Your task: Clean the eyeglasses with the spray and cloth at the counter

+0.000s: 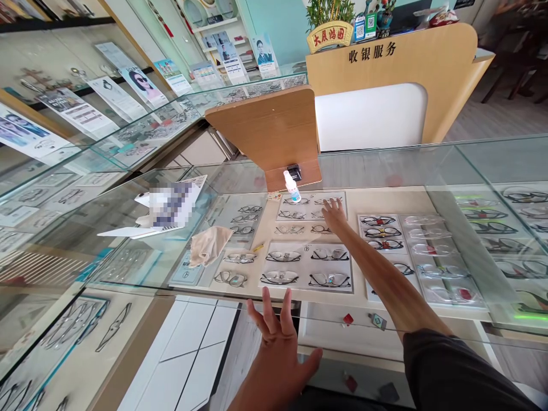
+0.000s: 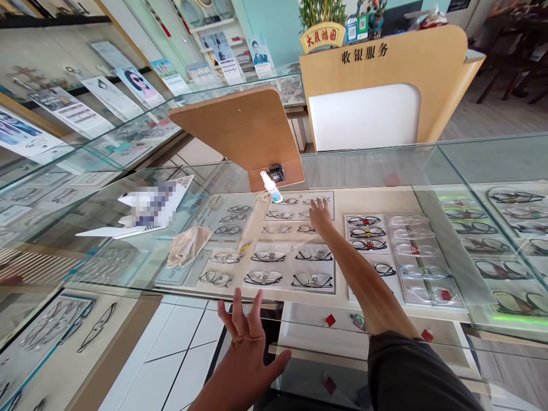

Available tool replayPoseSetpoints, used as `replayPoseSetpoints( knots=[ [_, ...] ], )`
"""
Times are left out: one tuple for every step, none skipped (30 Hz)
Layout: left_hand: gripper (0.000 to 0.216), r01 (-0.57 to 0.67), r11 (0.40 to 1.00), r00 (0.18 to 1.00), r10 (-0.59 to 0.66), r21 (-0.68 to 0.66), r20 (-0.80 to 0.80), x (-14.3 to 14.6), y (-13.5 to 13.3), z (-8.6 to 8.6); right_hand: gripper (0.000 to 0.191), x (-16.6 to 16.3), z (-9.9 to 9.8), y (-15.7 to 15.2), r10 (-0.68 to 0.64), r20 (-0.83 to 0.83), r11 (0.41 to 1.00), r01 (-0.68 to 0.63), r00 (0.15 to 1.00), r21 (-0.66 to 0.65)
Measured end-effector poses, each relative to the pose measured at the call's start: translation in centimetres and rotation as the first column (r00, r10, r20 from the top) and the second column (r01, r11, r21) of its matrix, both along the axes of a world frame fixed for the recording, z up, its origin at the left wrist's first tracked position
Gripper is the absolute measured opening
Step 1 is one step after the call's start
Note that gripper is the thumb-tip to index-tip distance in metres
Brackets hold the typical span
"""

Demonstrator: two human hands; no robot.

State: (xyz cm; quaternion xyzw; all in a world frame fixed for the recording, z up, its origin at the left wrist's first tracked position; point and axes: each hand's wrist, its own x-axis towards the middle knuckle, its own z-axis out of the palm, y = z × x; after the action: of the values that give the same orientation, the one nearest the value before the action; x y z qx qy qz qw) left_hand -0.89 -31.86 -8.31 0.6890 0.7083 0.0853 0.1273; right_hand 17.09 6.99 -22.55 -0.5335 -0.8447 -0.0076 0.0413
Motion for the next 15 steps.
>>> replayPoseSetpoints(
  knots=[
    [0.122, -0.008, 1.0, 1.0, 0.008, -0.024, 0.016, -0.1, 0.0, 0.0, 0.054, -0.1, -0.1, 0.0, -0.006, -0.01, 1.0, 0.006, 1.0, -0.01],
    [0.121, -0.018, 0.999, 0.999, 0.02, -0.046, 0.03, -0.1, 0.0, 0.0, 0.056, -0.1, -0.1, 0.0, -0.015, -0.021, 1.0, 0.015, 1.0, -0.02],
    [0.12, -0.028, 0.998, 0.999, 0.031, -0.062, 0.04, -0.1, 0.0, 0.0, 0.057, -0.1, -0.2, 0.1, -0.027, -0.034, 0.999, 0.026, 0.999, -0.03],
    [0.119, -0.037, 0.997, 0.998, 0.04, -0.07, 0.049, -0.1, 0.0, 0.0, 0.058, -0.1, -0.2, 0.1, -0.039, -0.047, 0.999, 0.038, 0.998, -0.037],
    [0.118, -0.045, 0.996, 0.997, 0.049, -0.073, 0.056, -0.1, 0.0, 0.0, 0.06, -0.1, -0.2, 0.1, -0.052, -0.061, 0.998, 0.049, 0.997, -0.042],
    [0.117, -0.05, 0.996, 0.996, 0.055, -0.074, 0.064, -0.2, 0.0, 0.0, 0.062, -0.1, -0.2, 0.2, -0.064, -0.075, 0.997, 0.061, 0.995, -0.045],
    [0.117, -0.048, 0.996, 0.996, 0.054, -0.077, 0.074, -0.3, 0.0, -0.1, 0.064, -0.1, -0.2, 0.2, -0.075, -0.088, 0.996, 0.071, 0.993, -0.047],
    [0.118, -0.043, 0.995, 0.995, 0.05, -0.085, 0.084, -0.4, 0.0, -0.3, 0.065, -0.1, -0.1, 0.3, -0.084, -0.099, 0.996, 0.08, 0.992, -0.049],
    [0.119, -0.037, 0.995, 0.995, 0.045, -0.093, 0.092, -0.6, 0.0, -0.6, 0.066, -0.1, -0.1, 0.3, -0.094, -0.109, 0.995, 0.089, 0.99, -0.053],
    [0.12, -0.029, 0.995, 0.995, 0.039, -0.1, 0.095, -0.8, 0.0, -0.9, 0.066, -0.1, -0.1, 0.4, -0.104, -0.117, 0.994, 0.098, 0.988, -0.057],
    [0.121, -0.022, 0.995, 0.995, 0.032, -0.101, 0.094, -1.0, 0.0, -1.2, 0.066, -0.1, -0.1, 0.4, -0.113, -0.124, 0.993, 0.106, 0.986, -0.061],
    [0.122, -0.016, 0.995, 0.996, 0.025, -0.097, 0.088, -1.2, 0.0, -1.4, 0.067, -0.2, -0.1, 0.5, -0.12, -0.131, 0.991, 0.113, 0.984, -0.065],
    [0.123, -0.014, 0.996, 0.997, 0.021, -0.089, 0.081, -1.3, -0.1, -1.6, 0.067, -0.3, -0.1, 0.5, -0.127, -0.136, 0.991, 0.118, 0.982, -0.069],
    [0.123, -0.013, 0.997, 0.997, 0.019, -0.08, 0.073, -1.4, -0.1, -1.7, 0.068, -0.4, -0.1, 0.6, -0.133, -0.142, 0.99, 0.124, 0.981, -0.072],
    [0.123, -0.012, 0.997, 0.998, 0.017, -0.074, 0.066, -1.4, -0.1, -1.8, 0.068, -0.5, -0.1, 0.6, -0.138, -0.147, 0.989, 0.129, 0.979, -0.074]
  ],
)
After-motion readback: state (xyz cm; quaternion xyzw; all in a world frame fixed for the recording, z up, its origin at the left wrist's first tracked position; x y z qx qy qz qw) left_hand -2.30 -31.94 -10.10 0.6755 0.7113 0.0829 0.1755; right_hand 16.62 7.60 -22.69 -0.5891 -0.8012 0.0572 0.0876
